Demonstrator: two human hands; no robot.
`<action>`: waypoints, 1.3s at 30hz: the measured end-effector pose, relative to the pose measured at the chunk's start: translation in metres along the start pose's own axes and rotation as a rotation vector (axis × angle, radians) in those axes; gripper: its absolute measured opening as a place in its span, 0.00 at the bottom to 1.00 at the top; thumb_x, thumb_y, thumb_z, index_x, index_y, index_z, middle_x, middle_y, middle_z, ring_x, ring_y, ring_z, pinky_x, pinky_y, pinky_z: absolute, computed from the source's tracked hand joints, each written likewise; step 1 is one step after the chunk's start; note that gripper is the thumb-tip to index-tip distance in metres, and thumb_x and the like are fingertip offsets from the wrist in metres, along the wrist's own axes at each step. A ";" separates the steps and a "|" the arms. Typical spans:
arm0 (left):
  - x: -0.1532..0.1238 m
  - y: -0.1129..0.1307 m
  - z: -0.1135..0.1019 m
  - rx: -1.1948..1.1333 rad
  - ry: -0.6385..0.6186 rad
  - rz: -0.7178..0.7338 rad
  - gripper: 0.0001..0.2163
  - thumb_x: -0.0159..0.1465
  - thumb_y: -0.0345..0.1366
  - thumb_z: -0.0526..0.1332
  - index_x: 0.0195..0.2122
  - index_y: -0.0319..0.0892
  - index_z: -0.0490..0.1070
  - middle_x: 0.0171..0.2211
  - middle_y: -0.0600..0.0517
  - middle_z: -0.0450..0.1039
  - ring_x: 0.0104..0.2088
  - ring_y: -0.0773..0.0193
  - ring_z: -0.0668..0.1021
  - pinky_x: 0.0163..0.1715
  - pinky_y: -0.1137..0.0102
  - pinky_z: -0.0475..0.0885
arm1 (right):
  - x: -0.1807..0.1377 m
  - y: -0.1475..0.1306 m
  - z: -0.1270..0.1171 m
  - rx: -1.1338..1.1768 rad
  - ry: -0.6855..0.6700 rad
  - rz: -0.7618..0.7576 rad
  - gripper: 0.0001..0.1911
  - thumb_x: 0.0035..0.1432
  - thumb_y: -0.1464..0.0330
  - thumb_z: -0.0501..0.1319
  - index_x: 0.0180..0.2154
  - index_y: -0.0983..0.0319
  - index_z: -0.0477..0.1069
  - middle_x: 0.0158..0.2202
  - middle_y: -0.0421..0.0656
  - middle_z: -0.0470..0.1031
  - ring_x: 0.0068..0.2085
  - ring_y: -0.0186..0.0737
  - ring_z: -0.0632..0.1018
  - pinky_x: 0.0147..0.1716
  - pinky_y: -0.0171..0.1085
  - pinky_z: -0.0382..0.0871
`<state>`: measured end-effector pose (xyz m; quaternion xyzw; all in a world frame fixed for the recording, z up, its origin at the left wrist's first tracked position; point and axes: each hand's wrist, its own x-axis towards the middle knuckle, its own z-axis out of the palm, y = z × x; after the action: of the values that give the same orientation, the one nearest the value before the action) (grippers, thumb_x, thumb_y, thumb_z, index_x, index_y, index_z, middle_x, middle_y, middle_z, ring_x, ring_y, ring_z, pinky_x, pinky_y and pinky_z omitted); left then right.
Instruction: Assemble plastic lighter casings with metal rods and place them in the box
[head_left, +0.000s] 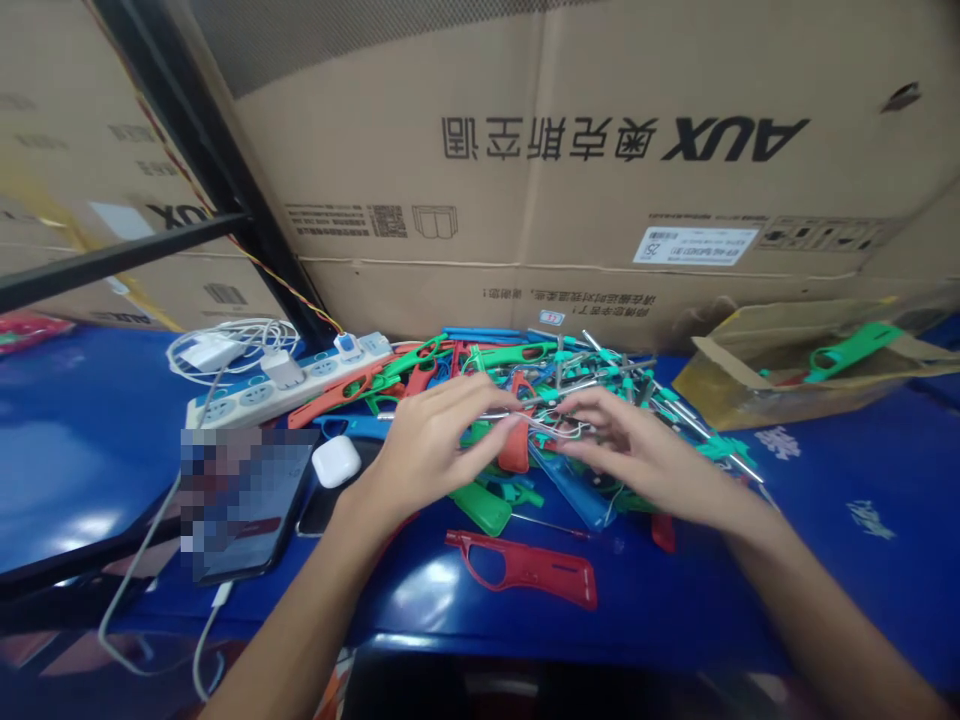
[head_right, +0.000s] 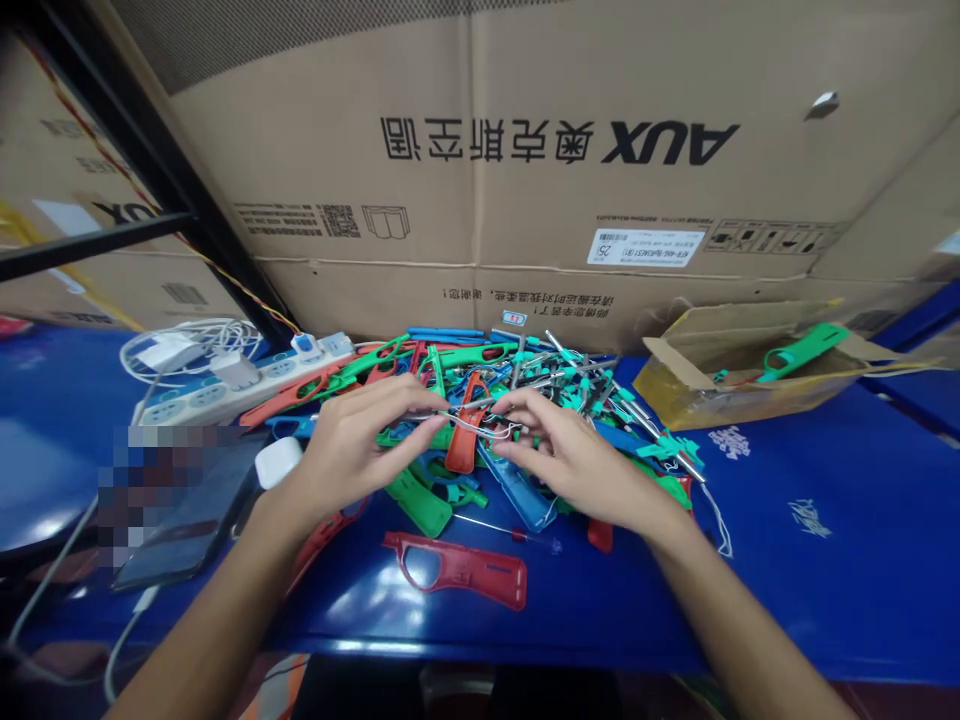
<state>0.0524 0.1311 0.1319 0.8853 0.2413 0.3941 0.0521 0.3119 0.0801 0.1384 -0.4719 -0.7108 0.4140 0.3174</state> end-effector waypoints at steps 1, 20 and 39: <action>-0.003 0.002 -0.002 -0.011 -0.003 -0.021 0.06 0.73 0.35 0.60 0.46 0.44 0.75 0.39 0.51 0.79 0.40 0.62 0.80 0.40 0.67 0.73 | -0.004 0.000 0.004 -0.039 0.031 -0.021 0.18 0.67 0.55 0.63 0.54 0.54 0.68 0.53 0.46 0.77 0.51 0.46 0.78 0.44 0.42 0.76; -0.124 0.058 -0.003 -0.112 0.008 -0.352 0.06 0.71 0.34 0.64 0.48 0.46 0.76 0.40 0.51 0.81 0.39 0.60 0.81 0.42 0.64 0.76 | -0.082 0.023 0.123 -0.169 0.348 -0.048 0.09 0.70 0.61 0.60 0.46 0.50 0.79 0.35 0.40 0.79 0.35 0.42 0.77 0.37 0.38 0.74; -0.118 0.059 0.002 -0.129 0.013 -0.292 0.07 0.70 0.29 0.66 0.47 0.45 0.75 0.39 0.53 0.79 0.39 0.65 0.79 0.44 0.66 0.71 | -0.084 0.029 0.116 -0.429 0.416 -0.266 0.10 0.73 0.64 0.59 0.45 0.56 0.79 0.38 0.39 0.84 0.37 0.38 0.80 0.38 0.35 0.73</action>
<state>0.0090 0.0238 0.0681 0.8330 0.3421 0.4027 0.1642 0.2554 -0.0256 0.0545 -0.5055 -0.7572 0.1043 0.4003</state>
